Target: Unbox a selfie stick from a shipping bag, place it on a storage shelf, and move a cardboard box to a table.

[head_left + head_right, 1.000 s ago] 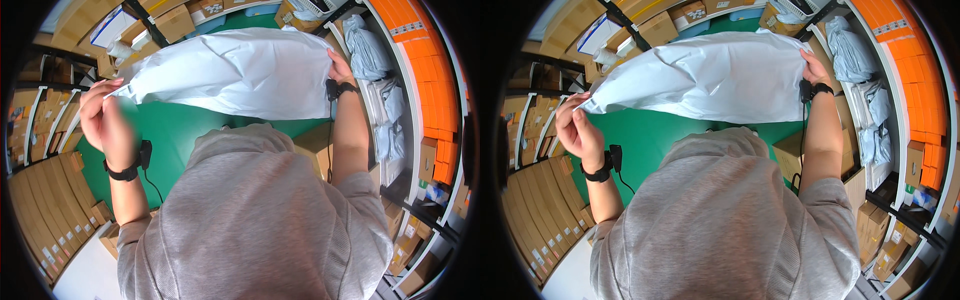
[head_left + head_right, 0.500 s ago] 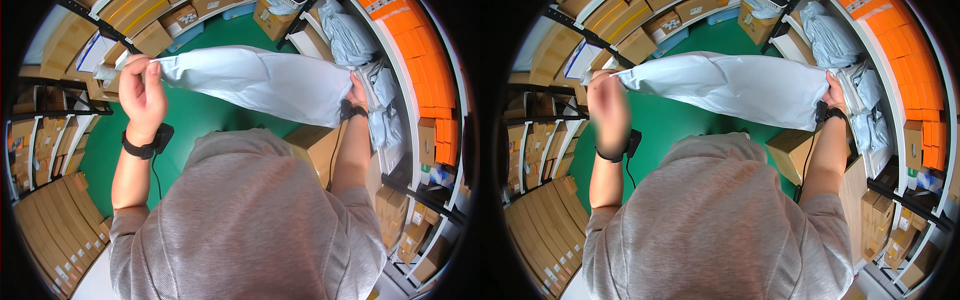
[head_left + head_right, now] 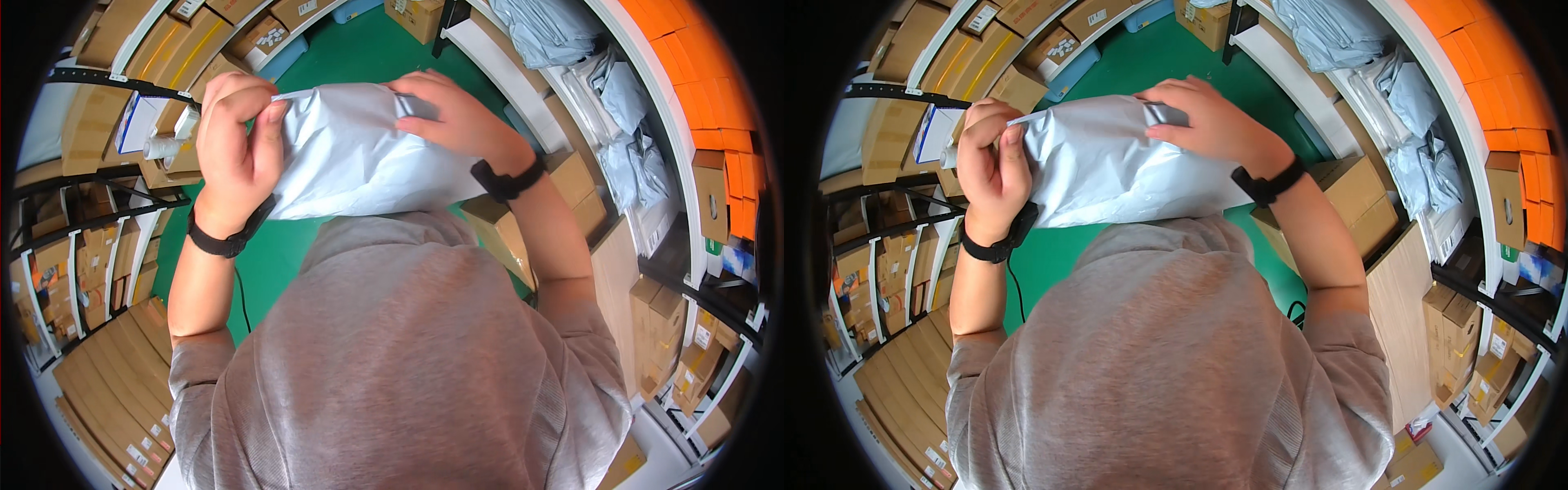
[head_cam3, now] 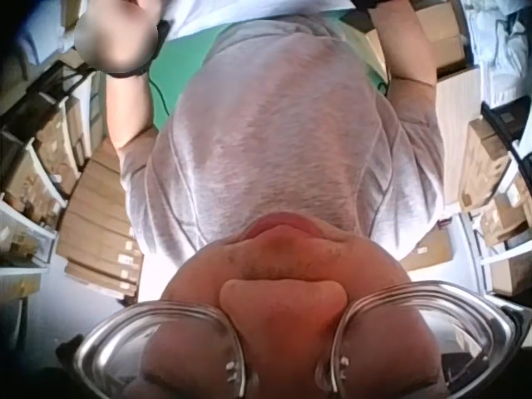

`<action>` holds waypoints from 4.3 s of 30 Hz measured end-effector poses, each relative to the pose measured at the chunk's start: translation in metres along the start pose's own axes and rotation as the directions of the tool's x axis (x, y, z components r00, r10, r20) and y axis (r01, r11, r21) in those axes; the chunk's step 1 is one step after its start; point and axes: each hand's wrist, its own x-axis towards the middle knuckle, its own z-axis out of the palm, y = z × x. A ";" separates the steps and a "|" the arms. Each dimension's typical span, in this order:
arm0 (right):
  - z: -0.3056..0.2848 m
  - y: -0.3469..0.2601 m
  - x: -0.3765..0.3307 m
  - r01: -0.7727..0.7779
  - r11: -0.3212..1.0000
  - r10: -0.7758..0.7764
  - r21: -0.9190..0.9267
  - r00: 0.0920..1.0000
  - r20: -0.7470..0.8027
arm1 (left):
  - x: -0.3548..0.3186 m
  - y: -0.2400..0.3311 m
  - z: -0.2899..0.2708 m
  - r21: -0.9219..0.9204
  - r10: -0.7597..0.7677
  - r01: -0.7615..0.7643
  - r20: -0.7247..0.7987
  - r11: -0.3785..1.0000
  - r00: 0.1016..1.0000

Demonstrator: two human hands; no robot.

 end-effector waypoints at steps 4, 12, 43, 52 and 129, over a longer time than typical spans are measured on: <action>0.004 0.034 0.015 -0.022 0.911 0.007 0.411 0.999 0.038 | 0.003 0.005 -0.001 -0.035 -0.004 0.004 0.006 0.999 1.000; 0.029 0.025 0.041 0.029 0.959 -0.038 0.282 0.999 0.025 | -0.020 0.007 -0.031 0.125 -0.127 0.139 -0.099 0.982 0.987; 0.216 -0.099 0.151 0.300 0.951 -0.305 -0.073 0.948 -0.090 | -0.145 -0.049 -0.246 0.260 -0.186 0.280 -0.335 0.924 0.924; 0.197 0.165 0.067 -0.257 0.745 0.535 -0.615 0.781 0.322 | -0.152 -0.051 -0.281 0.394 -0.065 0.175 -0.277 0.902 0.959; 0.029 -0.176 -0.076 0.311 0.912 -0.239 0.269 0.933 -0.267 | -0.035 -0.018 -0.030 -0.807 -0.023 0.555 0.563 0.202 0.826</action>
